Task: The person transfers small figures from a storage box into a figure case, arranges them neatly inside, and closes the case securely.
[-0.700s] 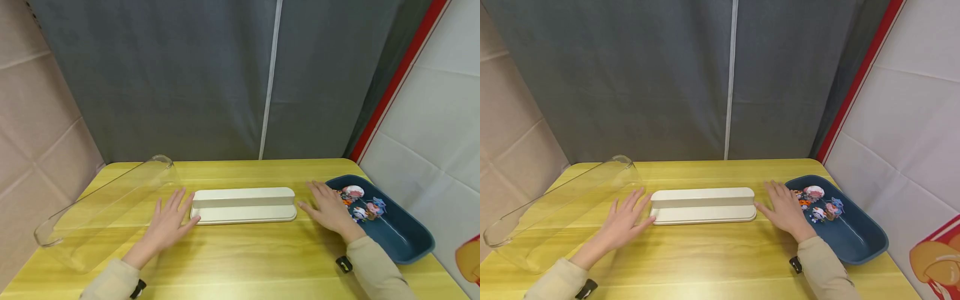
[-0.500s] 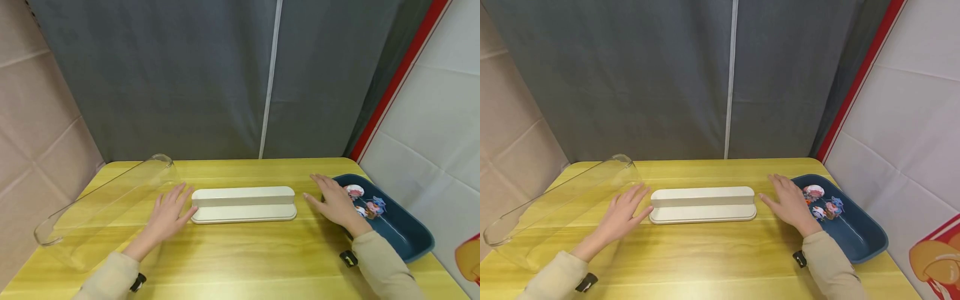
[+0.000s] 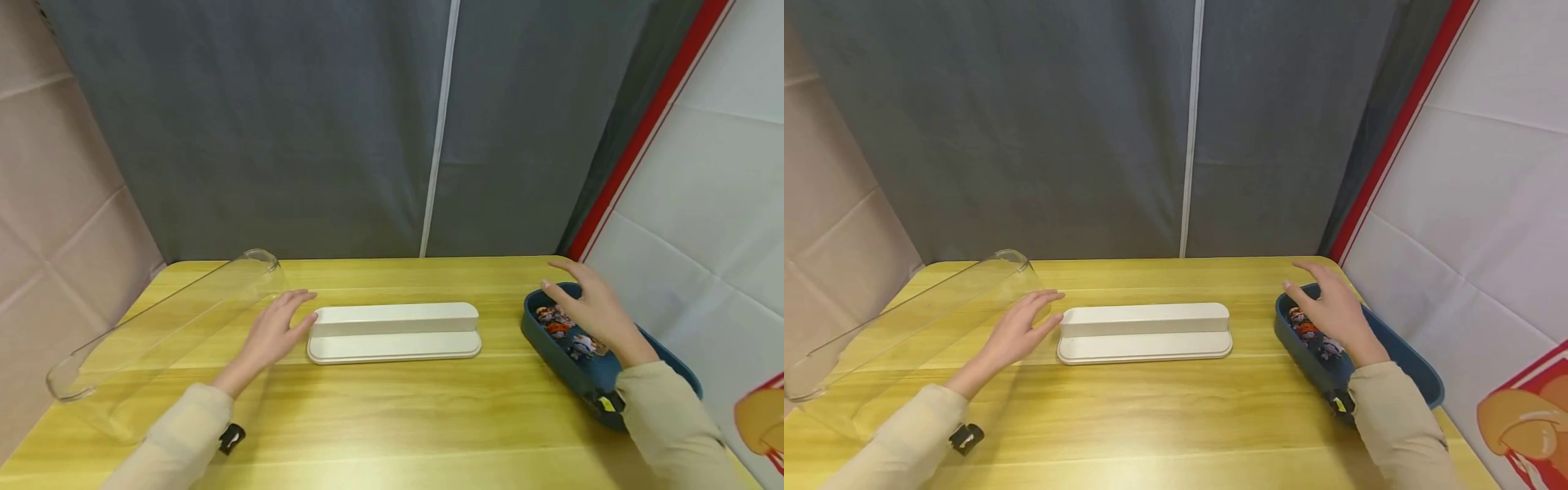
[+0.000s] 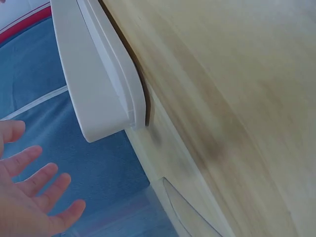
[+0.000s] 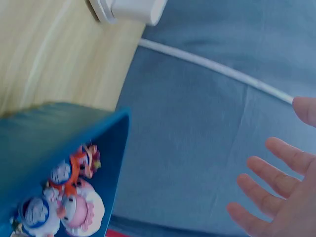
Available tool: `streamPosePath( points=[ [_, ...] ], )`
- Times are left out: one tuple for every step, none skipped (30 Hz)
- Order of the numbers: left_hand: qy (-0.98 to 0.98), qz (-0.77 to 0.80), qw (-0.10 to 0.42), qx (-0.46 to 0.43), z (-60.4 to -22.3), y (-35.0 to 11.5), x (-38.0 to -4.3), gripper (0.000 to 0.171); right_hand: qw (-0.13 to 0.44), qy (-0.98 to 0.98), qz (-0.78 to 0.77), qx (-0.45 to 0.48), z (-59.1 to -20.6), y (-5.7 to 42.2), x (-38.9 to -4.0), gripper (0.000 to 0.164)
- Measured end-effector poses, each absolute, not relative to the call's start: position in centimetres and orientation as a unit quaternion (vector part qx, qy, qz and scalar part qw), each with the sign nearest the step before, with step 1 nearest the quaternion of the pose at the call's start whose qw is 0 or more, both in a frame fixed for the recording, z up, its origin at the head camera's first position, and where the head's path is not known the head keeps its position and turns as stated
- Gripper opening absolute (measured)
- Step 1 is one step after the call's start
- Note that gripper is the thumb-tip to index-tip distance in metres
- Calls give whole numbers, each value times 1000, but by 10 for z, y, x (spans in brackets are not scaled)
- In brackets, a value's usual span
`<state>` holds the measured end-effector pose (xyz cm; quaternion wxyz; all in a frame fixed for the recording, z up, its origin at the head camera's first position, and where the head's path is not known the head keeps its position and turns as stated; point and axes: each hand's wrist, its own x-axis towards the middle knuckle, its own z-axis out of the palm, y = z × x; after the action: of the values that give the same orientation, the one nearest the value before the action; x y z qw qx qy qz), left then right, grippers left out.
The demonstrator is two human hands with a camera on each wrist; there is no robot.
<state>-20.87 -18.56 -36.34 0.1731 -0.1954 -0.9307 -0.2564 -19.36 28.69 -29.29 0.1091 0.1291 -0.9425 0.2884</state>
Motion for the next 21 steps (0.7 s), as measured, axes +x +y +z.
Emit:
streamPosePath(
  points=[
    [-931, -260, 167, -193, -364, -186, -210, 37, 108, -940, 298, 125, -291, 291, -194, 55],
    [-932, -263, 160, -191, -364, -186, -211, 37, 107, -938, 309, 118, -290, 296, -194, 54],
    [-933, -266, 153, -190, -365, -186, -212, 37, 108, -935, 319, 111, -289, 300, -194, 53],
    [-933, -269, 147, -188, -365, -185, -213, 37, 111, -932, 328, 105, -289, 305, -194, 53],
    [-934, -272, 140, -187, -366, -185, -214, 37, 115, -930, 335, 99, -288, 310, -195, 52],
    [-935, -272, 134, -185, -366, -185, -215, 37, 120, -928, 340, 92, -288, 314, -195, 51],
    [-935, -274, 128, -184, -367, -185, -216, 37, 125, -926, 346, 84, -288, 319, -195, 50],
    [-936, -275, 123, -183, -367, -185, -217, 37, 130, -925, 350, 75, -289, 323, -196, 49],
    [-936, -276, 118, -181, -367, -185, -217, 37, 133, -924, 353, 69, -289, 328, -197, 49],
    [-937, -276, 115, -180, -368, -185, -218, 36, 133, -924, 354, 57, -290, 331, -197, 50],
    [-937, -277, 112, -179, -368, -185, -218, 36, 134, -923, 357, 45, -291, 335, -198, 51],
    [-938, -278, 108, -176, -369, -185, -219, 36, 134, -923, 359, 33, -292, 338, -198, 52],
    [-939, -276, 108, -174, -369, -185, -219, 36, 134, -923, 361, 23, -293, 341, -198, 53],
    [-940, -276, 104, -172, -370, -185, -220, 36, 133, -922, 363, 15, -294, 344, -198, 54],
    [-941, -276, 100, -170, -370, -186, -221, 36, 132, -921, 366, 6, -295, 347, -198, 56],
    [-942, -275, 96, -168, -371, -186, -221, 36, 131, -920, 370, -3, -297, 350, -198, 57],
    [-943, -275, 90, -164, -372, -187, -222, 36, 130, -918, 375, -7, -300, 355, -200, 57],
    [-944, -274, 85, -161, -373, -188, -223, 36, 126, -915, 382, -11, -305, 360, -202, 57],
    [-945, -273, 80, -159, -374, -188, -224, 36, 125, -913, 388, -23, -311, 367, -206, 56],
    [-946, -275, 74, -157, -375, -188, -224, 35, 124, -911, 391, -30, -319, 376, -210, 55],
    [-947, -273, 70, -156, -376, -189, -225, 35, 122, -910, 394, -41, -328, 386, -216, 55]
  ],
)
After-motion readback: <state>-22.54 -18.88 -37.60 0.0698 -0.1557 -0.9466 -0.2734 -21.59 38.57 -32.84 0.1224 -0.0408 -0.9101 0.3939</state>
